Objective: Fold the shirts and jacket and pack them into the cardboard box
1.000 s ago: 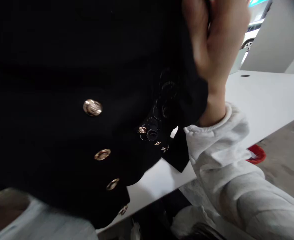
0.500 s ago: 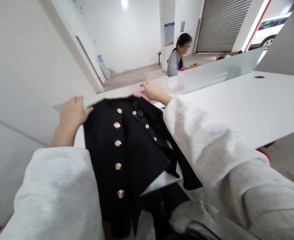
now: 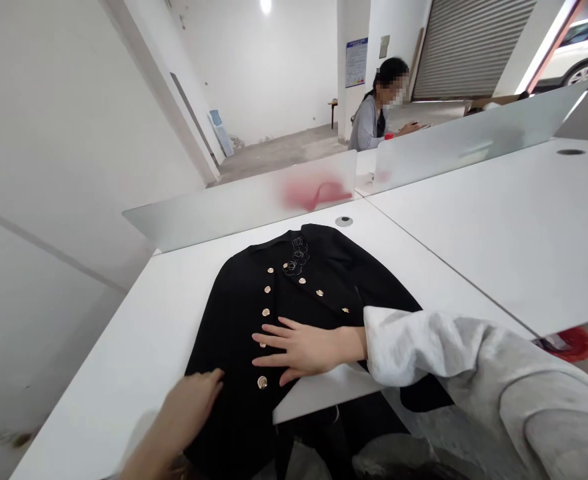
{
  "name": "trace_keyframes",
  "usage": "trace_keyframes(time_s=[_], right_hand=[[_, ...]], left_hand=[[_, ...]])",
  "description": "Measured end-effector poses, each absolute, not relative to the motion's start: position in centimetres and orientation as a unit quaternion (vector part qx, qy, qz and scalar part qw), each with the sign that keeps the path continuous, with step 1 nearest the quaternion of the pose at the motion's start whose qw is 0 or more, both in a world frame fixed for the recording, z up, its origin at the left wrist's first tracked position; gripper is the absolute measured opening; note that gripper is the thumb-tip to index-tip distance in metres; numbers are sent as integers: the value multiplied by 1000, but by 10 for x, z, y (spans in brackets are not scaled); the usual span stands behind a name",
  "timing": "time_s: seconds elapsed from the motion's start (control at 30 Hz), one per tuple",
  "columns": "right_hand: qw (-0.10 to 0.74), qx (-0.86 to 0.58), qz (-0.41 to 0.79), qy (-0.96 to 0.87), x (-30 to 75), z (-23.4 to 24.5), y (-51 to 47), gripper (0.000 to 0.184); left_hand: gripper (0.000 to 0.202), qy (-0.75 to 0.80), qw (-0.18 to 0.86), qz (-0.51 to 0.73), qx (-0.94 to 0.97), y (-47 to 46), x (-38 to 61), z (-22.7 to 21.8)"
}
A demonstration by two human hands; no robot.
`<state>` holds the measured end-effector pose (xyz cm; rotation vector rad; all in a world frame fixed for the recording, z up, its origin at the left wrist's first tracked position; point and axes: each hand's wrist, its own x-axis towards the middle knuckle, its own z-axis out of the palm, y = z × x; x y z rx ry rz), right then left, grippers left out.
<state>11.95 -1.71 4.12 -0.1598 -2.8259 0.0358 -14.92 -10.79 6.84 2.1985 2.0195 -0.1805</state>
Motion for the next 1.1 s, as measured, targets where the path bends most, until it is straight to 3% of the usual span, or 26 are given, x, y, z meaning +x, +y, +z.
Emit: trace_keyframes(time_s=[0.1, 0.33, 0.47, 0.6, 0.87, 1.1], right_hand=[[127, -99, 64, -985, 112, 12, -19, 58], [90, -189, 115, -971, 120, 0, 35, 55], [66, -210, 132, -967, 130, -1, 59, 53], [111, -213, 85, -967, 134, -8, 60, 50], [151, -225, 10, -962, 133, -9, 52, 45], [122, -203, -52, -970, 161, 61, 18, 34]], left_hand=[[43, 653, 36, -137, 744, -137, -141, 49], [45, 609, -74, -164, 773, -132, -185, 23], [48, 718, -73, -104, 685, -84, -228, 16], [54, 790, -18, 10, 613, -33, -249, 11], [41, 739, -25, 190, 646, -9, -229, 3], [31, 604, 3, 206, 770, -40, -174, 12]])
